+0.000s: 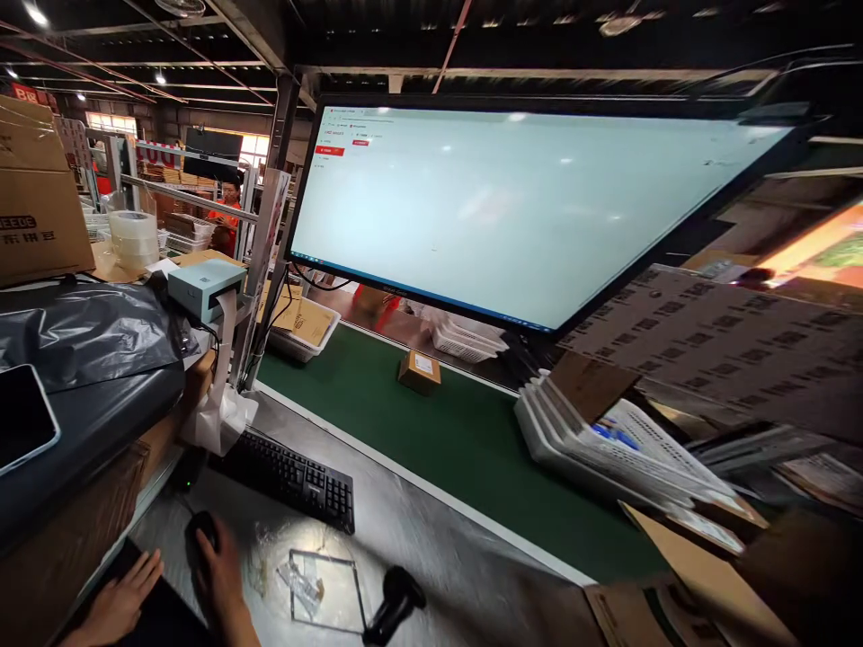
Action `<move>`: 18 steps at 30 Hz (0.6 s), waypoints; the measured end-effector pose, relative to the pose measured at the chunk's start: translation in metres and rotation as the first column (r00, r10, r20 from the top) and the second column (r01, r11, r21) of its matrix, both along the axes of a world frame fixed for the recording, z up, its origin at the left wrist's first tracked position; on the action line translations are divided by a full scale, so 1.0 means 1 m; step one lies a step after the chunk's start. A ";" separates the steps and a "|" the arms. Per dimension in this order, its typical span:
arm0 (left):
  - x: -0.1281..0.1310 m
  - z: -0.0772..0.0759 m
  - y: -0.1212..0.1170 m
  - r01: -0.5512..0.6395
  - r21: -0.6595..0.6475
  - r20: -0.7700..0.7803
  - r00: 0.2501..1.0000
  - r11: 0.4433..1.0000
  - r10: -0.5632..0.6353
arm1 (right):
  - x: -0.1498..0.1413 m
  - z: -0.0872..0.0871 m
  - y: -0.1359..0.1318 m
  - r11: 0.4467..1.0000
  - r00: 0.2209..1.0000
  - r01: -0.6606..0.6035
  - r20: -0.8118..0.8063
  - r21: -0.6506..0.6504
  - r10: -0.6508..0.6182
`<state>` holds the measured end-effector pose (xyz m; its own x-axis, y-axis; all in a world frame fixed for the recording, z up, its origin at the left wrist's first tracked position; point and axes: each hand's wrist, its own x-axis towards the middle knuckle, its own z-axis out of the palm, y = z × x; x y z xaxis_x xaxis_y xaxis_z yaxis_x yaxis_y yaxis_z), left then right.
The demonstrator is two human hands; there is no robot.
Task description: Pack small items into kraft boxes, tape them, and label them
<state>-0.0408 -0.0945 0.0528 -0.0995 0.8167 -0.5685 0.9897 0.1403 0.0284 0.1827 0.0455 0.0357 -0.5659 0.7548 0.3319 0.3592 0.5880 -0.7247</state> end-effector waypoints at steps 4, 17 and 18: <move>0.011 0.014 -0.001 0.040 -0.035 -0.067 0.997 0.999 -0.042 | -0.001 -0.015 0.000 0.976 1.000 0.016 -0.019 0.215 -0.012; 0.008 0.021 0.015 0.010 -0.144 0.015 1.000 0.990 -0.008 | 0.004 -0.018 0.003 0.993 0.999 0.034 -0.020 0.111 -0.032; 0.007 0.022 0.016 0.009 -0.153 0.023 1.000 0.988 -0.005 | 0.004 -0.016 0.003 0.993 0.997 0.073 -0.021 0.091 -0.071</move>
